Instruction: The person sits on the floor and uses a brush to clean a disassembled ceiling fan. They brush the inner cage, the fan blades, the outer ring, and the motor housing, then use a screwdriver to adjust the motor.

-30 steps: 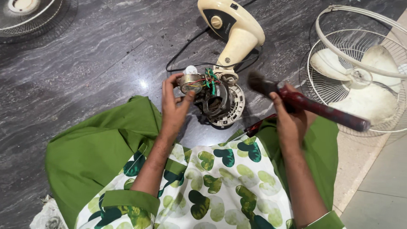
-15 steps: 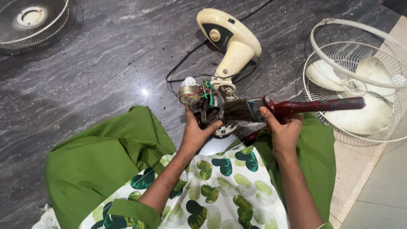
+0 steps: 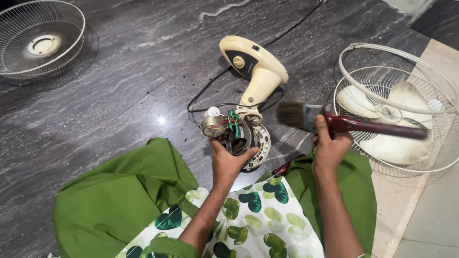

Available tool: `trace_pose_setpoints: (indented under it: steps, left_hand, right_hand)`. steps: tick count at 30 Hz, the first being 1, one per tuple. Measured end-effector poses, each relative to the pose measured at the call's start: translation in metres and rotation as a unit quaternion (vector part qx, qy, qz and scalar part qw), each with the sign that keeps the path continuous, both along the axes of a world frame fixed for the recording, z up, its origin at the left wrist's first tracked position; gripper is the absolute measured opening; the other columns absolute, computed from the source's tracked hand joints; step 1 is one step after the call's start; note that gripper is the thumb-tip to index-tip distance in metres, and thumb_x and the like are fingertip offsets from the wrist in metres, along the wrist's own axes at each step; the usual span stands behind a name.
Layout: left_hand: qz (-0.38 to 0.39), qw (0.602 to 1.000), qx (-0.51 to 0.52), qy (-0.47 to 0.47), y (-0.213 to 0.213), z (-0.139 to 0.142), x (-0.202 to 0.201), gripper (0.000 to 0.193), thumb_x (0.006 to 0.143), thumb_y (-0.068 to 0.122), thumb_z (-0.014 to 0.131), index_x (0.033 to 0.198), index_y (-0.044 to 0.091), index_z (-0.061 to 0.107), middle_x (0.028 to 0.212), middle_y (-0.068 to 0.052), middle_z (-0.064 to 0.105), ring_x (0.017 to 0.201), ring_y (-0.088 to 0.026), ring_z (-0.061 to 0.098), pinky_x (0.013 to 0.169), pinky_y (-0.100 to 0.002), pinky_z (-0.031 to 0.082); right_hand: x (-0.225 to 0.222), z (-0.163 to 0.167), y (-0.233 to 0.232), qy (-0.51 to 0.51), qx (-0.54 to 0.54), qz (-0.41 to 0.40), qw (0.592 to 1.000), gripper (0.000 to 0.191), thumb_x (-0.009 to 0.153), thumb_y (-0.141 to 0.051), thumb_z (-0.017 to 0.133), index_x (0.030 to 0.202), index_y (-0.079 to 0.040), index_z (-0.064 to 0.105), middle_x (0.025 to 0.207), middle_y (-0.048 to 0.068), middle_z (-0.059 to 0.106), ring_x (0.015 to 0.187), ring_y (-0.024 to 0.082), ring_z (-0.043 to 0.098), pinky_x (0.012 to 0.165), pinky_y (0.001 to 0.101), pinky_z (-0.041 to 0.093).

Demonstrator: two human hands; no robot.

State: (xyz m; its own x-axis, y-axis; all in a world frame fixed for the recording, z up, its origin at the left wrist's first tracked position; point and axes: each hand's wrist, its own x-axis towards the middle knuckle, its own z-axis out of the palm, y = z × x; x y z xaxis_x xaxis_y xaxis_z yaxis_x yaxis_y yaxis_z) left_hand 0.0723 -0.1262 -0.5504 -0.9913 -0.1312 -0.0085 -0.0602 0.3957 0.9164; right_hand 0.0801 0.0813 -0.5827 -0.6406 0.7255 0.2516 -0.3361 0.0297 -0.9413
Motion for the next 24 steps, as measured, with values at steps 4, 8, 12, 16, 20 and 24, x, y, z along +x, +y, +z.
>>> trace_pose_setpoints:
  steps: [4,8,12,16,20,24]
  left_hand:
    - [0.012,1.000,-0.011,-0.003,0.002,-0.001,-0.003,0.102,0.063,0.043,0.093,0.140,0.001,0.040,0.124,-0.022,0.067,0.112,-0.037,0.069,0.096,-0.044,0.055]
    - [0.007,0.998,0.069,0.005,-0.007,-0.001,-0.007,0.096,0.060,0.038,0.093,0.136,0.003,0.046,0.114,-0.016,0.074,0.102,-0.030,0.075,0.093,-0.039,0.058]
    - [-0.012,0.979,0.202,-0.007,-0.018,0.001,-0.015,0.085,0.060,0.026,0.089,0.133,0.004,0.051,0.114,-0.013,0.072,0.100,-0.024,0.072,0.088,-0.034,0.057]
    - [-0.019,0.959,0.280,-0.041,-0.022,0.002,-0.015,0.076,0.061,0.019,0.083,0.130,0.004,0.056,0.107,-0.010,0.069,0.093,-0.022,0.068,0.083,-0.032,0.056]
    - [-0.034,0.929,0.360,-0.077,-0.025,0.001,-0.014,0.071,0.063,0.016,0.079,0.129,0.003,0.056,0.100,-0.008,0.064,0.087,-0.022,0.065,0.079,-0.033,0.056]
    - [-0.010,0.909,0.391,-0.142,-0.030,0.000,-0.018,0.068,0.064,0.017,0.075,0.129,0.010,0.055,0.100,-0.006,0.062,0.085,-0.021,0.066,0.073,-0.036,0.057]
  right_hand:
    - [-0.007,-0.014,-0.008,-0.082,-0.013,0.106,0.991,0.038,0.093,-0.026,0.084,0.085,0.002,0.059,0.071,0.001,0.055,0.051,0.007,0.044,0.045,0.0254,0.033]
    - [-0.021,-0.011,-0.013,0.006,0.227,0.042,0.973,0.034,0.104,-0.020,0.083,0.104,0.008,0.062,0.090,0.005,0.060,0.072,0.005,0.055,0.064,0.0281,0.045]
    - [-0.032,0.002,0.006,-0.018,0.042,-0.017,0.999,0.029,0.094,-0.029,0.082,0.091,-0.004,0.067,0.074,0.001,0.064,0.048,0.008,0.051,0.044,0.0262,0.042]
    - [-0.035,0.006,0.011,-0.021,-0.002,0.089,0.996,0.028,0.093,-0.029,0.084,0.095,-0.004,0.069,0.073,0.002,0.063,0.051,0.010,0.052,0.044,0.0266,0.043]
    - [-0.048,0.002,0.003,-0.076,0.396,-0.017,0.915,0.023,0.092,-0.026,0.088,0.092,-0.008,0.074,0.070,0.001,0.066,0.060,0.017,0.057,0.055,0.0321,0.046]
    - [-0.060,0.009,0.024,0.031,0.449,-0.075,0.890,0.021,0.104,-0.014,0.075,0.122,-0.002,0.074,0.104,0.010,0.076,0.091,0.018,0.076,0.082,0.0279,0.061]
